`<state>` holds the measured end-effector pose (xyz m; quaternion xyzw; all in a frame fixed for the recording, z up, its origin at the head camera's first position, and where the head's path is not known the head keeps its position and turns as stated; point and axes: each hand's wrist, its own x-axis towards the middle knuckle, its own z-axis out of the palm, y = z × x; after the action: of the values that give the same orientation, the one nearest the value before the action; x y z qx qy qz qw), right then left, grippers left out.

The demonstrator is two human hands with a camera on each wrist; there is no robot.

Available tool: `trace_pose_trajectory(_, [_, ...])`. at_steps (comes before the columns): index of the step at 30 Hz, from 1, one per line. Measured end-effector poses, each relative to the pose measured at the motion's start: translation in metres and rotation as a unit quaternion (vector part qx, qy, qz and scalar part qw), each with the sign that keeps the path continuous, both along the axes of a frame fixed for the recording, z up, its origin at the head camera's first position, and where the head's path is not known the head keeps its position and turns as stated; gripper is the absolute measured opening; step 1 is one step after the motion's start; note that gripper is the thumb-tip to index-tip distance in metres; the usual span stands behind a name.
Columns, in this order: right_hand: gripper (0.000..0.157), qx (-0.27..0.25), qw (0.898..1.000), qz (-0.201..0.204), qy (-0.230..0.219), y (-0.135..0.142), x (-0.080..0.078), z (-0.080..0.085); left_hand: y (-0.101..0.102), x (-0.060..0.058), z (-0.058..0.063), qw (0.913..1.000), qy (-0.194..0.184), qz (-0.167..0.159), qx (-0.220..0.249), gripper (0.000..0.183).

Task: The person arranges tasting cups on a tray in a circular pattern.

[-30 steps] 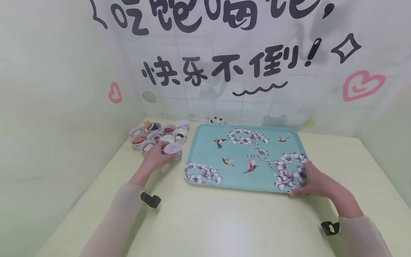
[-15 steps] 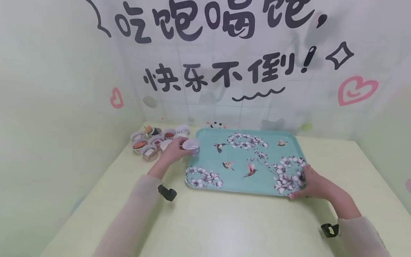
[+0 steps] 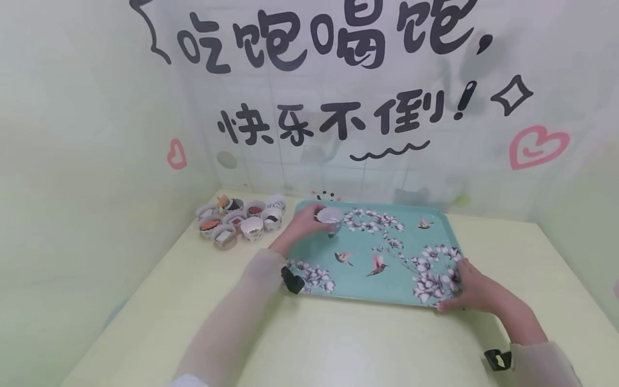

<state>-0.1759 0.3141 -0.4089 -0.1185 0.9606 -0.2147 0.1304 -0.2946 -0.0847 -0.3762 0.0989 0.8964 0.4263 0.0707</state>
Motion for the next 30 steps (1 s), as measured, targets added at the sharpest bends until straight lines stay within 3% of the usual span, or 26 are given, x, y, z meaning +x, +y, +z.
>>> trace_pose_trajectory(5, [0.132, 0.005, 1.0, 0.002, 0.005, 0.003, 0.004, -0.004, 0.032, -0.014, -0.009, 1.0, -0.004, -0.003, -0.003, 0.061])
trace_pose_trajectory(12, [0.132, 0.002, 1.0, 0.003, 0.001, 0.001, 0.003, -0.004, 0.068, -0.03, -0.016, 0.9989, -0.031, 0.034, -0.002, 0.057])
trace_pose_trajectory(19, [0.134, -0.004, 1.0, -0.001, 0.004, 0.0, 0.001, -0.002, 0.091, -0.055, -0.025, 0.9967, -0.022, 0.077, -0.013, 0.063])
trace_pose_trajectory(25, [0.137, -0.01, 1.0, -0.009, -0.015, -0.003, 0.003, -0.006, 0.104, -0.064, -0.041, 0.9946, -0.04, 0.096, -0.004, 0.062])
trace_pose_trajectory(30, [0.137, 0.008, 1.0, -0.011, -0.009, -0.001, 0.0, -0.003, 0.117, -0.073, -0.04, 0.9944, -0.035, 0.1, -0.005, 0.064])
